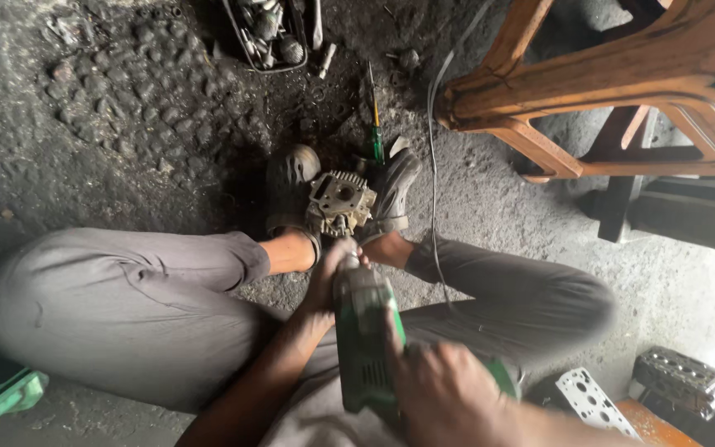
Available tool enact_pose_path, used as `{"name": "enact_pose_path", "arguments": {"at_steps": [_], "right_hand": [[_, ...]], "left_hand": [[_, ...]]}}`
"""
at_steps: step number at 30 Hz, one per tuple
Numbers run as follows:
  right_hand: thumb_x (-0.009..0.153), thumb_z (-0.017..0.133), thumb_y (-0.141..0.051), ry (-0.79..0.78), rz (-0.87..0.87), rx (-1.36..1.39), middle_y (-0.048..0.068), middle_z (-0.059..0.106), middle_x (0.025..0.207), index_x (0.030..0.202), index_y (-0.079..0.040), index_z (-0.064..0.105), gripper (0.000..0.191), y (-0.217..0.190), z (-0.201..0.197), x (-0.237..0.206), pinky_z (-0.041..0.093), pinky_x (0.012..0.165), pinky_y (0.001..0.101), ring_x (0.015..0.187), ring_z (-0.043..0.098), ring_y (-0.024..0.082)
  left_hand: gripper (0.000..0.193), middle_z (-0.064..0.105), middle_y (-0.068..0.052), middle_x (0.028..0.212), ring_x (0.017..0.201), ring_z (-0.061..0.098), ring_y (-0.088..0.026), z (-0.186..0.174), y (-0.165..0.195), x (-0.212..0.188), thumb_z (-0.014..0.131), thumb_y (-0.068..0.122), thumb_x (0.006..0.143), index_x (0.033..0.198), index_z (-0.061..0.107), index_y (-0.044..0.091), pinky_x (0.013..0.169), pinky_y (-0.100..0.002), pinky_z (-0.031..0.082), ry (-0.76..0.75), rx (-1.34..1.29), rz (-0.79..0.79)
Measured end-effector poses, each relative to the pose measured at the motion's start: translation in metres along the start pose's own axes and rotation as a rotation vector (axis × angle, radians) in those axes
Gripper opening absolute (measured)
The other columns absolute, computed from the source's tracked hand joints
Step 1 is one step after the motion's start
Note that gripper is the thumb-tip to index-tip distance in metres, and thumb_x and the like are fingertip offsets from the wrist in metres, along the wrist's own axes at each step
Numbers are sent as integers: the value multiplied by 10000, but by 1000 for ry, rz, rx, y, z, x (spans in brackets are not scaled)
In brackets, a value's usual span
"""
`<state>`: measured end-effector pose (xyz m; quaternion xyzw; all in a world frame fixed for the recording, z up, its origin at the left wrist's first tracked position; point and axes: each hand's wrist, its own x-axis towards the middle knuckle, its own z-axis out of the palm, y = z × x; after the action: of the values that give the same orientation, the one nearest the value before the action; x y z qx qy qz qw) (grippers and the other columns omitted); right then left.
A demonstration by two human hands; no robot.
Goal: The person uses a green power drill to remove bolts from a metal engine part while sitting on the floor. They then use a wrench to tighten a bolt on the part.
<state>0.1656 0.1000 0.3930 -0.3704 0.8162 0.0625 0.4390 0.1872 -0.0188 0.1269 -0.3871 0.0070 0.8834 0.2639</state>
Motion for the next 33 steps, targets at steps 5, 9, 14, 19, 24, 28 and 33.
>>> {"name": "enact_pose_path", "arguments": {"at_steps": [5,9,14,19,24,28,33], "right_hand": [[946,645,-248,-224,-364,-374,89,620,742,915,-63,718,201,44,-78,28,525,490,388,609,651,238],[904,713,-221,-193,-58,-61,106,719,926,1087,-176,662,195,69,-138,58,611,562,338,690,710,220],[719,810,-240,-168,414,870,75,774,1006,1422,-195,535,757,88,-159,44,633,652,334,722,778,192],[701,835,-204,0,703,1114,175,776,952,1304,-77,594,661,133,-112,9,630,678,412,734,760,261],[657,767,-62,145,813,1476,232,710,961,1345,-27,538,726,193,3,-29,640,670,496,757,741,330],[678,750,-27,97,776,1613,228,771,996,1263,65,592,612,212,106,-45,623,796,452,851,799,317],[606,824,81,255,681,1758,228,712,981,1311,39,599,742,155,153,-46,639,741,487,834,729,308]], "left_hand": [[422,593,-4,838,677,604,-130,-19,3,24,486,479,995,1061,597,78,573,-288,539,197,14,91],[315,551,-28,994,815,541,-143,-31,28,44,526,336,1061,1239,500,79,695,-331,445,646,436,601],[411,568,-153,1115,1015,575,-296,-26,70,70,628,318,1052,1211,482,-32,927,-426,476,589,773,1168],[525,680,-314,1086,999,643,-464,-12,97,97,593,433,923,1101,663,-56,880,-542,493,1032,1384,886],[615,739,-302,995,969,725,-456,0,88,114,517,521,951,957,753,-47,864,-545,578,1126,1552,483],[560,721,-307,939,905,714,-479,-2,84,125,585,482,881,905,751,-53,835,-564,564,1181,1525,561],[493,733,-291,974,947,718,-470,-14,92,144,576,427,852,917,770,-22,877,-551,555,1151,1523,560]]}}
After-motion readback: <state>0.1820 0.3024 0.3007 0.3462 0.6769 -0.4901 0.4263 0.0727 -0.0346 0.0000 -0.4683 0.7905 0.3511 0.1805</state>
